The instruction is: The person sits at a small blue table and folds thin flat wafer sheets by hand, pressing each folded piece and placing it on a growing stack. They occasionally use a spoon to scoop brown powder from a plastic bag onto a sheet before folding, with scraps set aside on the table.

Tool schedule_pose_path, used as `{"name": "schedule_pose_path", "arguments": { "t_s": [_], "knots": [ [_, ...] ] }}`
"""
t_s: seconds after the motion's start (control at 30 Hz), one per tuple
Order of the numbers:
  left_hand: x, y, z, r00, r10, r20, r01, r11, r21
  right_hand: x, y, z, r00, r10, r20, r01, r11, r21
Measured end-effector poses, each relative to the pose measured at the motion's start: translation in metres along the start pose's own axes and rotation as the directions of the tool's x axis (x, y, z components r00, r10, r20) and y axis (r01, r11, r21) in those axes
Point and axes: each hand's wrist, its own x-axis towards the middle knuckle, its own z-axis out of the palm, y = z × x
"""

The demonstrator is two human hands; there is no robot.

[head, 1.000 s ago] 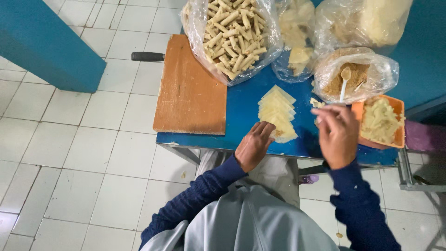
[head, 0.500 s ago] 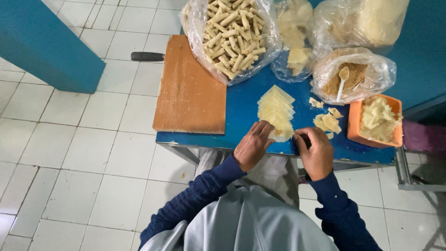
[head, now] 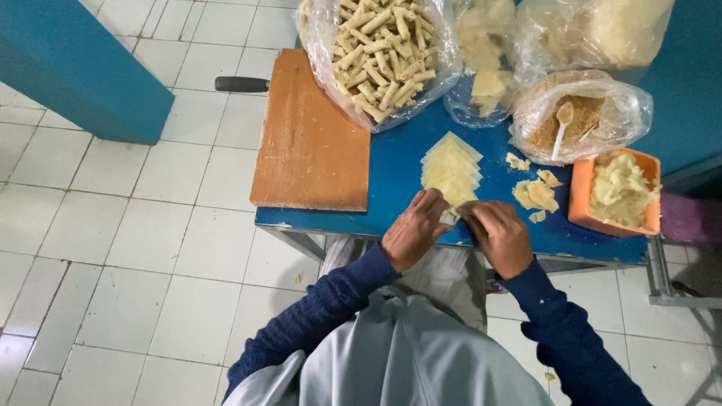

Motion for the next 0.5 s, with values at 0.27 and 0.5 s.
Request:
{"name": "schedule_pose_path", "arguments": {
  "t_s": [0.27, 0.5],
  "knots": [
    [0.018, -0.007, 0.001, 0.994, 0.009, -0.105, -0.005, 0.999, 0.04, 0.018, 0.009, 0.014, 0.971, 0.238, 0.028, -0.24, 0.959, 0.15],
    [0.028, -0.014, -0.002, 0.997, 0.06, -0.052, -0.058, 0.998, 0.031, 0.018, 0.005, 0.01, 0.999, 0.05, 0.0, -0.05, 0.995, 0.089]
  ]
}}
